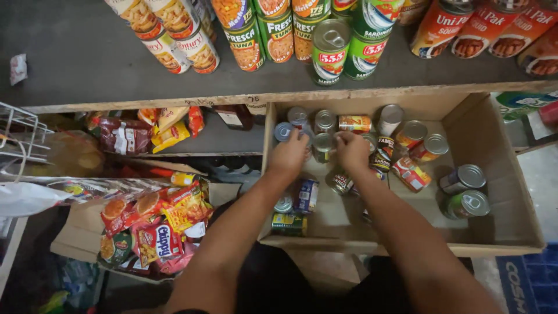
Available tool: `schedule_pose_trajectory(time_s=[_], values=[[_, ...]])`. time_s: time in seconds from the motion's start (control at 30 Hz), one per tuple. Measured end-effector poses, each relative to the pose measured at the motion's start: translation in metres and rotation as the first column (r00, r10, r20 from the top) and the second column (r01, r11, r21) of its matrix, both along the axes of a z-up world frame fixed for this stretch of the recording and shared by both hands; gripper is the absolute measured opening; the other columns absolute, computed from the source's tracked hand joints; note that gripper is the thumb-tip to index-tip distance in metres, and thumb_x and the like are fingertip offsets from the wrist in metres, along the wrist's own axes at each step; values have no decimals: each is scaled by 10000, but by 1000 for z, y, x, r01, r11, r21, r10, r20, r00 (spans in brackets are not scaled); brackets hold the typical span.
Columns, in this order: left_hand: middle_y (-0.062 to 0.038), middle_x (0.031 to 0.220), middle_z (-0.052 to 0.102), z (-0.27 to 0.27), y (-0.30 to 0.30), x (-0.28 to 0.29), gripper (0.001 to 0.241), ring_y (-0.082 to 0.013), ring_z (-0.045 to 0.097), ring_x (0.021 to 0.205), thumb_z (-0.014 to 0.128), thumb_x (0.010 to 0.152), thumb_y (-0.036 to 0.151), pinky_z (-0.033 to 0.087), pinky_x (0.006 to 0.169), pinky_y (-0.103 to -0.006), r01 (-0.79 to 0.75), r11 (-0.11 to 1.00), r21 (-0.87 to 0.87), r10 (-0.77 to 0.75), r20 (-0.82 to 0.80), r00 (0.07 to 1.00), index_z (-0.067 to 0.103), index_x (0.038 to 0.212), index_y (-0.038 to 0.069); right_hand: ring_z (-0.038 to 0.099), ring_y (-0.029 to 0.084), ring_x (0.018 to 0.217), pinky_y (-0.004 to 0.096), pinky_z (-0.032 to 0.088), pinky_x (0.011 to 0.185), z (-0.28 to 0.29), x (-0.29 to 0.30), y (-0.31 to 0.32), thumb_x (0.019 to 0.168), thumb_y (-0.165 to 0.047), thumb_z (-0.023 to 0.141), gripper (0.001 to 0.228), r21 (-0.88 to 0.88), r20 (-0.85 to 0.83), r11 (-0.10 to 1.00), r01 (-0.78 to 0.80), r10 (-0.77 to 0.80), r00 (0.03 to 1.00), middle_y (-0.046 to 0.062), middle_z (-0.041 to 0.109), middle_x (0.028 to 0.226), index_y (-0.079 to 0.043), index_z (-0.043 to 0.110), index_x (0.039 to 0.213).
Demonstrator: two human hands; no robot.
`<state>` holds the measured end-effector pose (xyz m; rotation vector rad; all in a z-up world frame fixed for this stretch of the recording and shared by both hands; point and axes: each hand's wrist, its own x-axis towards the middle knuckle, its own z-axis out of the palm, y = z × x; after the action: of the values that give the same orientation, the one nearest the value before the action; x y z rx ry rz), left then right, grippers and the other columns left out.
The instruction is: Transfer canned goods from a cardboard box on the floor to the store shelves and organize them by brand.
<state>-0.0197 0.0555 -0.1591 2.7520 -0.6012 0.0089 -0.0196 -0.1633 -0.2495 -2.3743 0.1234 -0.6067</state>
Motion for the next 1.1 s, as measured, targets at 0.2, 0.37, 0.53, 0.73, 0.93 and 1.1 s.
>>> schedule_pose_trajectory(time_s=[0.2, 0.37, 0.53, 0.73, 0.93, 1.1], values=[[-184, 1185, 587, -25, -5, 12, 194, -443, 712, 812, 623, 911, 176, 573, 666, -560, 69, 997, 43, -70, 28, 997, 603, 1090, 106, 782, 312, 818, 405, 596, 737, 34, -4, 17, 910, -123, 588, 214, 395, -422, 913, 99, 85, 902, 148, 769, 881, -113, 732, 1068], [-166, 1119, 613, -43, -14, 13, 201, -391, 740, 816, 575, 952, 133, 600, 687, -523, 44, 984, 175, -59, 82, 995, 625, 1126, 45, 692, 384, 910, 473, 561, 788, 17, -15, 16, 768, -65, 729, 241, 80, -98, 983, -168, 175, 980, 198, 702, 964, -54, 672, 1002], [-121, 1046, 669, 2, -21, -7, 162, -348, 741, 893, 631, 887, 166, 603, 712, -510, -17, 982, 188, -27, 230, 973, 690, 1019, 93, 654, 437, 893, 545, 530, 745, 54, -42, 28, 722, -106, 762, 426, -104, -249, 990, -100, 71, 966, 219, 633, 1050, -54, 616, 1119], [-142, 951, 747, 33, 28, -54, 392, -349, 720, 859, 838, 652, 352, 583, 734, -509, 475, 816, 328, -328, -414, 849, 742, 966, 137, 681, 377, 994, 513, 559, 776, 67, -56, 36, 800, -196, 749, 389, -352, -347, 779, -519, 407, 845, 122, 646, 1207, -161, 672, 1179], [-71, 888, 772, -18, 44, -65, 110, -281, 736, 829, 712, 788, 258, 500, 724, -522, 460, 735, 498, -419, -200, 886, 797, 842, 213, 586, 381, 1196, 469, 519, 953, 74, -80, 75, 559, -295, 889, 825, -224, -508, 537, -813, 648, 568, 159, 601, 1289, -114, 560, 1295], [-59, 989, 766, 4, 20, -48, 160, -306, 655, 1071, 682, 826, 277, 420, 910, -543, 318, 738, 596, -317, -110, 942, 798, 910, 203, 543, 390, 1255, 516, 482, 963, 87, -83, 74, 376, -389, 999, 1236, -248, -588, 588, -770, 540, 602, 171, 539, 1365, -161, 440, 1454]])
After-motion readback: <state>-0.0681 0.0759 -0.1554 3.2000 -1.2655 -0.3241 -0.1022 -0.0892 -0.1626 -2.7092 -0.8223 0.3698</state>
